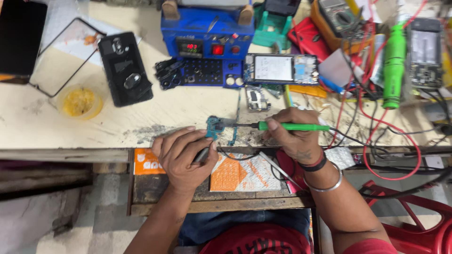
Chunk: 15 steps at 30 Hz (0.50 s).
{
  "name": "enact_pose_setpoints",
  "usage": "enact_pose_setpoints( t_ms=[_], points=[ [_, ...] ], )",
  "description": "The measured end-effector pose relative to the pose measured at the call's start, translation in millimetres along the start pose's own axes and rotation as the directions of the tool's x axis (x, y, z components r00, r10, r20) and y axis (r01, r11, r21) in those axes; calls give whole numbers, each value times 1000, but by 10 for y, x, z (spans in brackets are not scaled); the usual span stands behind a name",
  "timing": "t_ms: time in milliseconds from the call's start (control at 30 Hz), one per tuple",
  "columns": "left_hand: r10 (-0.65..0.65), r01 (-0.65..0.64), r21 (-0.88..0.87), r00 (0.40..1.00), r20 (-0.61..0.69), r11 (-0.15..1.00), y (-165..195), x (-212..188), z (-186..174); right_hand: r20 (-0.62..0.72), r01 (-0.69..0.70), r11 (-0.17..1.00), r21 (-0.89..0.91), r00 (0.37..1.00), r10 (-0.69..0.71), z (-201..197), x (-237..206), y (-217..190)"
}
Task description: The person repairs a disassembled smartphone at a cluttered workbench. They first work on the phone body with a screwdriver, then hold the midframe with tweezers while using a green-handled soldering iron to solder and rework components on the board, repeatedly repositioning the part and applying flux from a small container.
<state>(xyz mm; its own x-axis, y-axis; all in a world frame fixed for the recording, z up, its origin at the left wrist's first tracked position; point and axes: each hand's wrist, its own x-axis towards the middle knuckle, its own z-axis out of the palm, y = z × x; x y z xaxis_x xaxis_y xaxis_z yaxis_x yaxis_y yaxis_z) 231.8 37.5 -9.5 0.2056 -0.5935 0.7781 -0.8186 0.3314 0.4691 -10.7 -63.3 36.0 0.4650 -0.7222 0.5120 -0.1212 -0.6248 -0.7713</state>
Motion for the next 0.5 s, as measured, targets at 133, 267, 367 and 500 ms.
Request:
enact_pose_setpoints(
  t_ms=[133, 267, 367, 500],
  points=[
    [0, 0, 7, 1000, -4, 1000, -148, -23, 129, 36, 14, 1000, 6, 999, -14, 10, 36, 157],
    [1, 0, 12, 1000, -14, 1000, -220, -21, 214, -6, -33, 999, -3, 999, 33, 27, 66, 244],
    [-4, 4, 14, 1000, -6, 1000, -240, -17, 233, -3, -16, 1000, 8, 1000, 16, 37, 80, 293],
    [-5, 5, 13, 1000, 4, 1000, -273, -32, 251, -2, -32, 999, 9, 999, 32, 38, 63, 347]
  ],
)
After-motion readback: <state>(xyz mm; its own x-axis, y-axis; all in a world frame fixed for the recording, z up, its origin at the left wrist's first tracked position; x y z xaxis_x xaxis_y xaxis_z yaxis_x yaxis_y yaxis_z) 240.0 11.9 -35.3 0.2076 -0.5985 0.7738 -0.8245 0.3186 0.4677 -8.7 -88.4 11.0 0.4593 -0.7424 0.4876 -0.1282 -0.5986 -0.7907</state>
